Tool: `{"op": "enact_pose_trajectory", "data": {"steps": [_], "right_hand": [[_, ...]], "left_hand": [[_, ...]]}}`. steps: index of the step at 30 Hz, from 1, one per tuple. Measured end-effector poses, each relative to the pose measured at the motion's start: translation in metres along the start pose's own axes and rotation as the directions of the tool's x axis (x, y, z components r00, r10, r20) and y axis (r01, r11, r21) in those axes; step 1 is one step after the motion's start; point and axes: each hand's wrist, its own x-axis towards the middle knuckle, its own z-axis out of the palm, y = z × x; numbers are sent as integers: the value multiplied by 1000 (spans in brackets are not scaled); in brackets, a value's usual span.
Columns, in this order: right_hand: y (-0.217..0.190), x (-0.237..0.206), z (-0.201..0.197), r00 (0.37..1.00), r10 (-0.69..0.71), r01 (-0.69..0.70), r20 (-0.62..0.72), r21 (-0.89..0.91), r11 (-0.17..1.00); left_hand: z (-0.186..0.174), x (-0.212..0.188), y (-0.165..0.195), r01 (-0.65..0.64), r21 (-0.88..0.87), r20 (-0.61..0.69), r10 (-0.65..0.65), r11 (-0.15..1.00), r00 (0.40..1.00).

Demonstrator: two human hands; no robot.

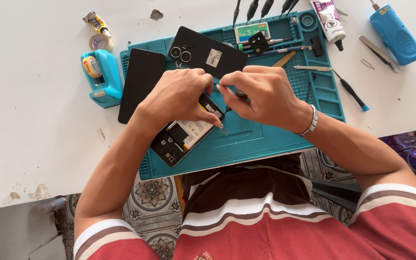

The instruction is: The person works on a disassembled smartphone on a teal repair mat, prying at the battery area with a small tool, then brushing the battery and interior with a toothbrush. They then lift the phone, press components together, and separate the back cover from the body while handling the battery and internal parts.

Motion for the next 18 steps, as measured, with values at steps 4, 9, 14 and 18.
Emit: {"op": "enact_pose_trajectory", "data": {"steps": [4,9,14,18], "right_hand": [[4,1,4,968,81,-51,236,-132,990],[10,1,7,823,286,-162,490,-280,946],[8,-2,8,897,152,-74,416,-199,977],[11,2,3,884,168,-86,437,-203,975]], "left_hand": [[0,-1,-5,-21,26,40,20,999,999],[2,0,-10,-110,-8,22,110,994,994],[7,-1,-8,-96,-26,50,97,995,994],[6,-1,-5,-142,-84,16,144,986,989]]}}
